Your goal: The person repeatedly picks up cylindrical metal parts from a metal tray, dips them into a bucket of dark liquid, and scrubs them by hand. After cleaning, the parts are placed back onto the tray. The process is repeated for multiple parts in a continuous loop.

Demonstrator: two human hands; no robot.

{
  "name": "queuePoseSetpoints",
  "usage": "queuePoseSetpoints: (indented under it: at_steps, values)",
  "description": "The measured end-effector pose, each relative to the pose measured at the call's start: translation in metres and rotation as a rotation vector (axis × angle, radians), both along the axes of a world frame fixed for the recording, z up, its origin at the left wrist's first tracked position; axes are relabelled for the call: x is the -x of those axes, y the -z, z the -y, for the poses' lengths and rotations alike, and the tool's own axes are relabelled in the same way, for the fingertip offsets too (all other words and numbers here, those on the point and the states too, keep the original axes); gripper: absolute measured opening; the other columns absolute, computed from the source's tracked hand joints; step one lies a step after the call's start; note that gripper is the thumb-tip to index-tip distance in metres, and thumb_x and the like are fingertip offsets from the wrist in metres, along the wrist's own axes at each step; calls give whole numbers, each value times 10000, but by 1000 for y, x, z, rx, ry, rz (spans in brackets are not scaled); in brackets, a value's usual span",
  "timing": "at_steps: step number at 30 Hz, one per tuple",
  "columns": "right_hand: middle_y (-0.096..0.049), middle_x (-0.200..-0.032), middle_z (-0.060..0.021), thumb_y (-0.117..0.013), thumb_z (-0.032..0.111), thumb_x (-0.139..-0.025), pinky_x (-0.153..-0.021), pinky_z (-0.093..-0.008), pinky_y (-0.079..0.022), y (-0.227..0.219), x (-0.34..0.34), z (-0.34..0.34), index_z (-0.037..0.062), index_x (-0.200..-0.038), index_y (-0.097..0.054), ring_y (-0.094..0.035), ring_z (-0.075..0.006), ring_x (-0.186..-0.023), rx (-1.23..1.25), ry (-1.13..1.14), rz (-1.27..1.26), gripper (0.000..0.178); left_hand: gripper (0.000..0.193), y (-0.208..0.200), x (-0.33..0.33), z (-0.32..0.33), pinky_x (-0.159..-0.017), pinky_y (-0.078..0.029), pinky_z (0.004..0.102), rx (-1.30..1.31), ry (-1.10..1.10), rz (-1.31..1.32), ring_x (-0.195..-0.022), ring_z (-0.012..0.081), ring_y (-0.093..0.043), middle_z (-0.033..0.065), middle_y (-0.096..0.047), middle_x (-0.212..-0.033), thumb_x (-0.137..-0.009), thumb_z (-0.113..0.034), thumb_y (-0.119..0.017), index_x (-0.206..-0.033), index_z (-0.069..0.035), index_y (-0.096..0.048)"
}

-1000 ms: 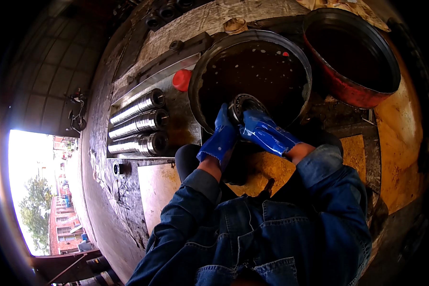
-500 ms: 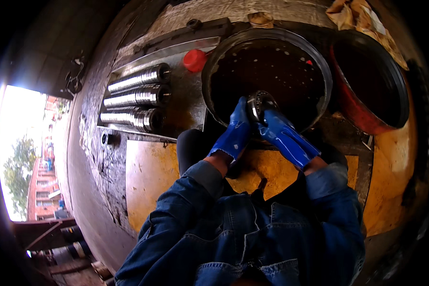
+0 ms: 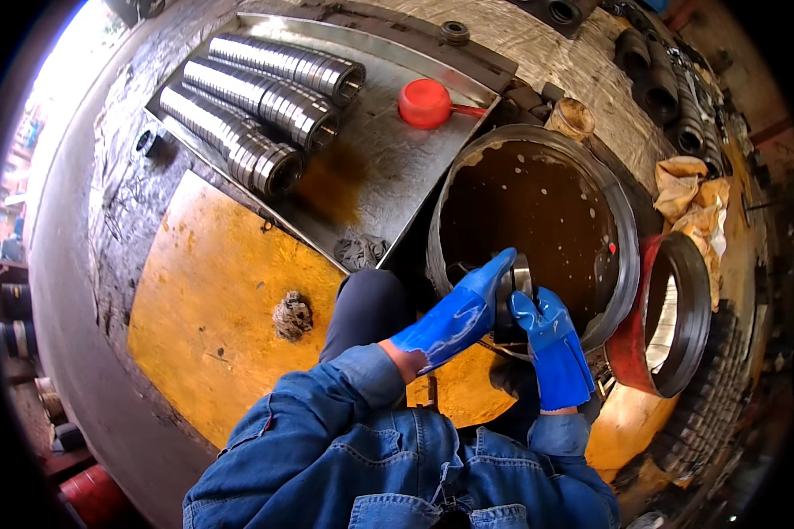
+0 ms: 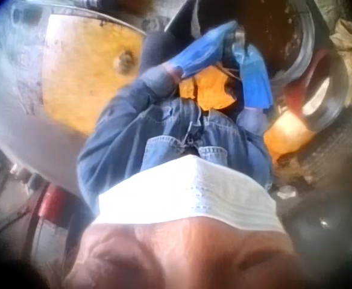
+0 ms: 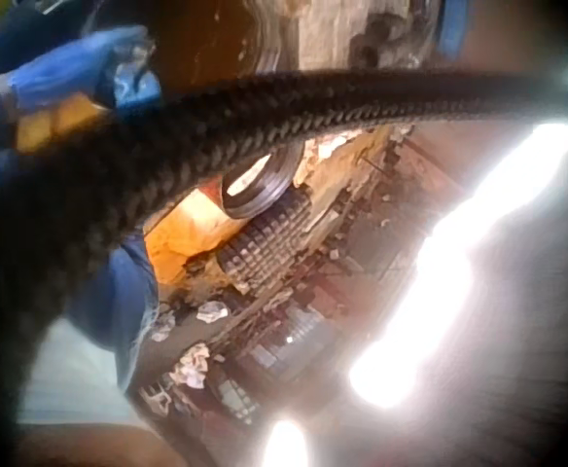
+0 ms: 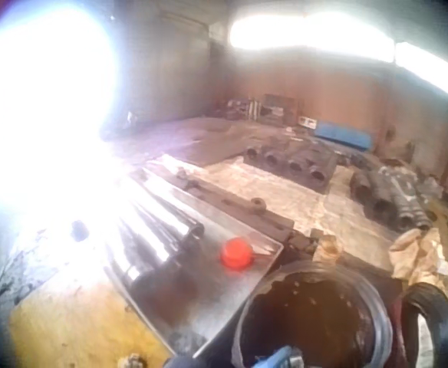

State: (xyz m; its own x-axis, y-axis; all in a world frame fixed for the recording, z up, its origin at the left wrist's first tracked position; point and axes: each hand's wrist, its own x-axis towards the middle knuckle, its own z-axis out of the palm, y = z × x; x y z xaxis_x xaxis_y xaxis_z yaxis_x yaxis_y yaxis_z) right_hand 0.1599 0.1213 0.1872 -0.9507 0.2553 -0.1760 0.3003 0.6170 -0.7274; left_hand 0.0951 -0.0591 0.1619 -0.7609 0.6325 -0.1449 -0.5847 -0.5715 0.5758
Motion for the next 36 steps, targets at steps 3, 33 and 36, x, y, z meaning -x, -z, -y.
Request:
queuePoseSetpoints:
  at_steps: [3, 33, 36]
  values:
    - [-738, -1017, -166, -617, 415, -1016, -919, -385, -531, -28, 47, 42, -16, -1206, -694, -687, -239, -1016, -46, 72, -68, 477, 583, 6, 34, 29, -1100, -516, 385, -97, -131, -37, -1264, 250, -616, 179, -625, -1338, -1033, -313, -647, -1503, -19, -466]
    - [-697, -1258, -150, -495, 471, -1041, -981, -381, -470, 235, 416, 199, 36, -1263, -697, -634, -245, -1098, 612, -134, 423, 529, 814, 234, 214, 336, -1073, -474, 454, 2006, -1146, 286, -1276, 387, -612, 194, -629, -1405, -840, -496, -765, -1452, -17, -525]
    - [-685, -1283, -108, -545, 454, -1022, -989, -352, -460, 235, 444, 196, 50, -1269, -705, -624, -224, -1117, 624, -81, 316, 500, 785, 241, 213, 352, -1063, -475, 464, 1970, -895, 420, -1274, 406, -610, 217, -634, -1393, -846, -477, -736, -1434, 5, -538]
